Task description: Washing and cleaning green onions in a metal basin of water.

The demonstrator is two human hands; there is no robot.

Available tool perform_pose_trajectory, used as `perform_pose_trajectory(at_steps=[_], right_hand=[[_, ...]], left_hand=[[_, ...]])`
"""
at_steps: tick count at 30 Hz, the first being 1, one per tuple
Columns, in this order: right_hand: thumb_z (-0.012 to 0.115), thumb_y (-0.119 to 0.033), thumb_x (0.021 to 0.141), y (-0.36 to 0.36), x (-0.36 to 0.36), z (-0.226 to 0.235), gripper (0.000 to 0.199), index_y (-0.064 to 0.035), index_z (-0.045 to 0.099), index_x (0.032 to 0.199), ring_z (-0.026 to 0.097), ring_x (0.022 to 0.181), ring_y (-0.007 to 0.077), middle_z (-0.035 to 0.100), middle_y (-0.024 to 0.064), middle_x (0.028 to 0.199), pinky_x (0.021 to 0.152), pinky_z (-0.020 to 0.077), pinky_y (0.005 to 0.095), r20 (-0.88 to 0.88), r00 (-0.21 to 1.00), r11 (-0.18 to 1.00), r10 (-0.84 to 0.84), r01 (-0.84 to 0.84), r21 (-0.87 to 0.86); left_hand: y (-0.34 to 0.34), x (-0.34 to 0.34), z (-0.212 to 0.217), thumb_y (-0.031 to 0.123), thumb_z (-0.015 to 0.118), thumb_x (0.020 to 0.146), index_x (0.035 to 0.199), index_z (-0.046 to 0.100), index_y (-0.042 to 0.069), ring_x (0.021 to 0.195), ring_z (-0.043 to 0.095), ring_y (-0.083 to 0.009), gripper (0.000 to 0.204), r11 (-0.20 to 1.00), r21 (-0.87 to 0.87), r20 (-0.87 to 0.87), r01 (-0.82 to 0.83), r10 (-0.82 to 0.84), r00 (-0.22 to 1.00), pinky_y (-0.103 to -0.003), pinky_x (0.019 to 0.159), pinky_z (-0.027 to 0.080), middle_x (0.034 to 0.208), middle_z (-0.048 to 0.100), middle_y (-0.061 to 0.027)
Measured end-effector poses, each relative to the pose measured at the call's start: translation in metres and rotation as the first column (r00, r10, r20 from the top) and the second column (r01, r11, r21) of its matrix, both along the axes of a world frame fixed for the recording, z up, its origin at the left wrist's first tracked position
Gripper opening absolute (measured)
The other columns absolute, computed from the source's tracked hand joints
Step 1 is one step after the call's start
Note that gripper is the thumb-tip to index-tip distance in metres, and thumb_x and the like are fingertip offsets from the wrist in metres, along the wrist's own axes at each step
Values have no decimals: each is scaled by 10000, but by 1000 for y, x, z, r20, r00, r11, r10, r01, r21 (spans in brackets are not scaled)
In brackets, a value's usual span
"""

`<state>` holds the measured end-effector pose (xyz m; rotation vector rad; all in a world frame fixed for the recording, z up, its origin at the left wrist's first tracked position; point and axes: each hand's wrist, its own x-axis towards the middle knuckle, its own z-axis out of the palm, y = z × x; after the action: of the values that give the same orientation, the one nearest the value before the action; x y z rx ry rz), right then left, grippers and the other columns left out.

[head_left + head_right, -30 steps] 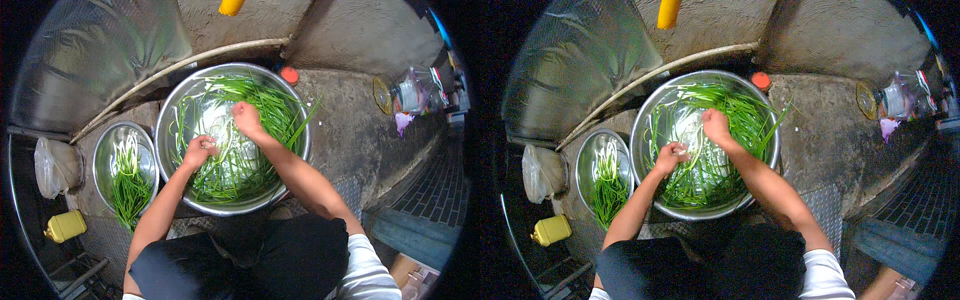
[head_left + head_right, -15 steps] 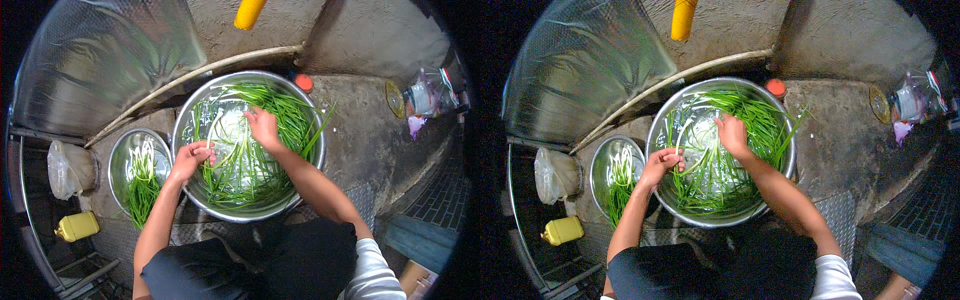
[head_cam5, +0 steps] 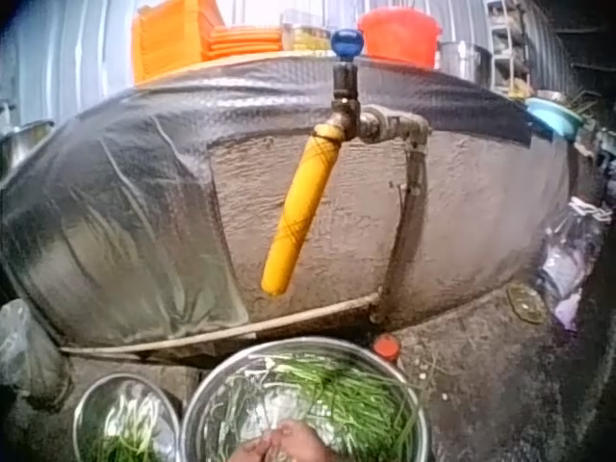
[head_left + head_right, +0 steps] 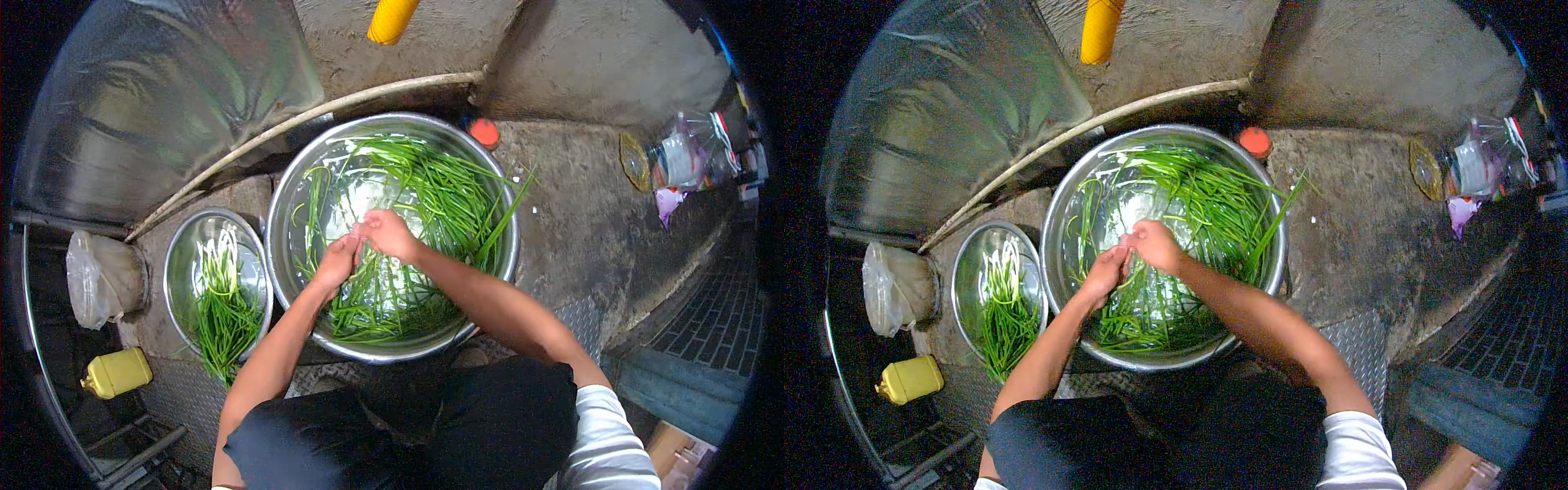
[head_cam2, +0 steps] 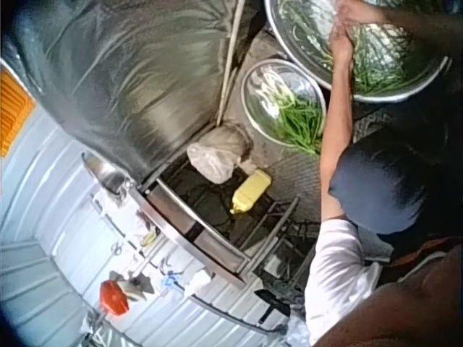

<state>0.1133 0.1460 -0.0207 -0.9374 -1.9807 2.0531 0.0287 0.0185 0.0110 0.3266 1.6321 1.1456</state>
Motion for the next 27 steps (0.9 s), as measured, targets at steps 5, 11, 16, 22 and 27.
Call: perform_pose_trajectory(at_steps=[5,11,16,22,27], right_hand=[[667,-203,846,8,-5,11,268,9,601,697,532,462,123,612,68,619,438,407,279,13,1000,981,-26,28,-193],[620,-230,888,27,2,4,329,8,617,660,500,407,126,599,62,581,414,404,294,98,983,981,-158,167,-98],[563,-205,934,32,-3,9,253,9,635,821,528,476,112,615,63,651,443,407,282,-6,985,961,-173,168,-221],[726,-190,813,16,-3,14,314,-17,573,1025,549,494,129,614,71,697,471,432,305,-80,996,998,-41,38,-43],[710,-177,817,17,2,23,263,-14,559,957,608,548,187,617,123,686,519,471,353,35,995,985,-93,87,147]], left_hand=[[-10,-5,18,293,410,1017,803,536,96,505,369,-69,318,998,3,103,55,-55,993,-230,463,300,592,400,45],[-9,-7,15,317,434,1011,743,493,104,543,383,-76,347,976,-45,24,215,-214,977,-243,519,343,618,449,33],[-18,-24,-5,271,429,1013,812,579,47,608,500,-88,336,935,-32,-202,352,-351,914,-252,592,422,695,561,1],[-10,-26,3,119,490,979,1138,525,21,590,544,-96,190,962,62,-75,264,-260,963,-246,534,446,739,616,-59],[-14,-29,0,138,505,977,1101,540,20,565,549,-96,175,942,49,-75,333,-329,941,-250,522,447,707,608,-41]])
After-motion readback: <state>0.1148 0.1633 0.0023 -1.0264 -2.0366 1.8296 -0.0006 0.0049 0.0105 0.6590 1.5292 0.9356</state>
